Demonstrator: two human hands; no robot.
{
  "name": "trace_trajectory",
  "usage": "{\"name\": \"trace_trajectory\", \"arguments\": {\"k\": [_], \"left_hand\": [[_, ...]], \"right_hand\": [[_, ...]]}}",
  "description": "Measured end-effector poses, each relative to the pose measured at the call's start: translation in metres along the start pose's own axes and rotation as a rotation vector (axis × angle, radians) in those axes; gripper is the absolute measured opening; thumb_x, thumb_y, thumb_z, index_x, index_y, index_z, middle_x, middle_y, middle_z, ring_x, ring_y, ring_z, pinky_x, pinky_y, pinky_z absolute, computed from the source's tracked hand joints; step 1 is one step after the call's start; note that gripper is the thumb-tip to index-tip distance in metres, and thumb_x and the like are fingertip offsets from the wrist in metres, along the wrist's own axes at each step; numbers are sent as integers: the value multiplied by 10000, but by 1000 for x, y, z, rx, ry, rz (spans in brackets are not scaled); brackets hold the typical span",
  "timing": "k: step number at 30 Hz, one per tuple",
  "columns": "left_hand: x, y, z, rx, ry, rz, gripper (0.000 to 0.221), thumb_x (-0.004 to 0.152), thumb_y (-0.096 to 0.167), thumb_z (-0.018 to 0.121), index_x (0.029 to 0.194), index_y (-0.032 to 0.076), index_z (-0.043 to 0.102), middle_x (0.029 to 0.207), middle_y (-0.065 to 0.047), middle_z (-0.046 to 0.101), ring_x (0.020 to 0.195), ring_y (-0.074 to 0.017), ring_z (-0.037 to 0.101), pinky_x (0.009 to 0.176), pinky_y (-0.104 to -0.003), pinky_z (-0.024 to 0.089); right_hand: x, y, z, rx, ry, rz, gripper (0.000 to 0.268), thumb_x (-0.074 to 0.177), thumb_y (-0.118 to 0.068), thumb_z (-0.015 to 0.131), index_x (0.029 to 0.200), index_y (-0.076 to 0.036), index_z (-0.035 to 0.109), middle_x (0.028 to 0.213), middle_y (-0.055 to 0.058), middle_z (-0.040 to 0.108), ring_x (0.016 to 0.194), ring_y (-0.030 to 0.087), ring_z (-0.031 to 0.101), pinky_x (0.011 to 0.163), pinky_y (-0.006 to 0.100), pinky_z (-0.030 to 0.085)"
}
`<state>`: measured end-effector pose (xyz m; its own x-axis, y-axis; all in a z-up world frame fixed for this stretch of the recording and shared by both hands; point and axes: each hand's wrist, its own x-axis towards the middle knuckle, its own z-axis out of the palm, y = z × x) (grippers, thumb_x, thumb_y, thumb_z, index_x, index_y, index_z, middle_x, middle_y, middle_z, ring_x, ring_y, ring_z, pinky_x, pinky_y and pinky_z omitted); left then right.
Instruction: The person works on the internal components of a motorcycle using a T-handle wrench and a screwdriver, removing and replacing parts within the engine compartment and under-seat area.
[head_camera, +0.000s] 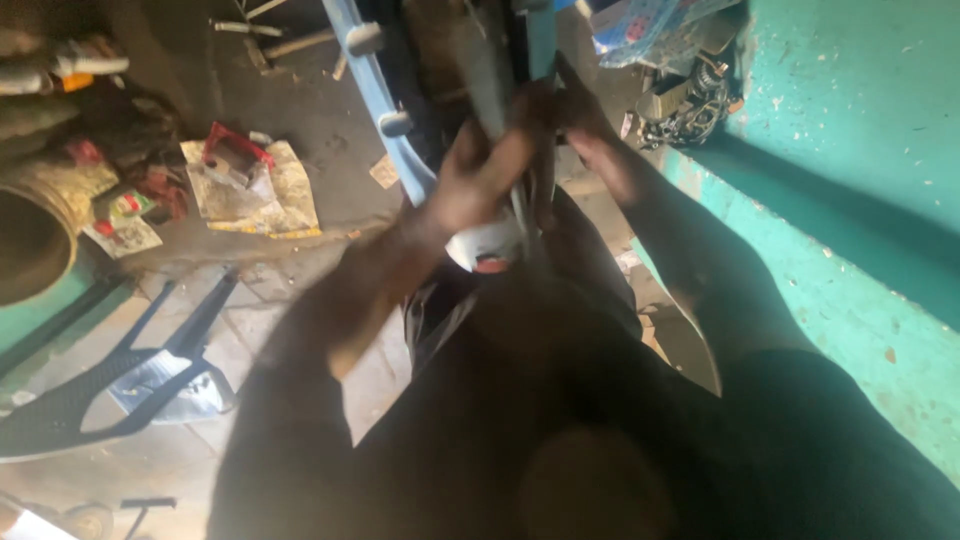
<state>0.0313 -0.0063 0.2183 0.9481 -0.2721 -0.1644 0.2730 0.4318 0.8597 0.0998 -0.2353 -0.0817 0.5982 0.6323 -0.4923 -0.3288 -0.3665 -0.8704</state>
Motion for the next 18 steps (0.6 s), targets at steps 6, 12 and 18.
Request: {"name": "trace_trajectory", "arguments": {"k": [6, 12, 18], "left_hand": [[34, 57, -7, 1493, -177, 338, 683, 790, 255, 777, 1419, 136, 537, 986, -35, 747, 911, -232, 719, 916, -585, 528], [15, 9, 9, 1510, -153, 766, 233, 936, 230, 731, 1102, 71, 696, 1218, -122, 674, 1278, -323, 579, 1137, -519, 342], [4, -73, 3, 689, 248, 774, 303, 939, 370, 655, 1121, 129, 675, 1312, -115, 624, 1246, -347, 512, 1194, -530, 285]], "right_hand": [[-21, -20, -6, 225, -115, -100, 704, 1042, -88, 625, 1630, -176, 248, 1309, 61, 682, 1171, 182, 674, 1075, 383, 553], [-44, -44, -5, 372, -214, -97, 736, 1025, -98, 628, 1636, -168, 224, 1323, 67, 675, 1178, 192, 670, 1059, 388, 556], [-19, -40, 7, 289, -94, 34, 769, 1008, -108, 630, 1643, -161, 200, 1338, 73, 668, 1186, 202, 667, 1043, 393, 559]]}}
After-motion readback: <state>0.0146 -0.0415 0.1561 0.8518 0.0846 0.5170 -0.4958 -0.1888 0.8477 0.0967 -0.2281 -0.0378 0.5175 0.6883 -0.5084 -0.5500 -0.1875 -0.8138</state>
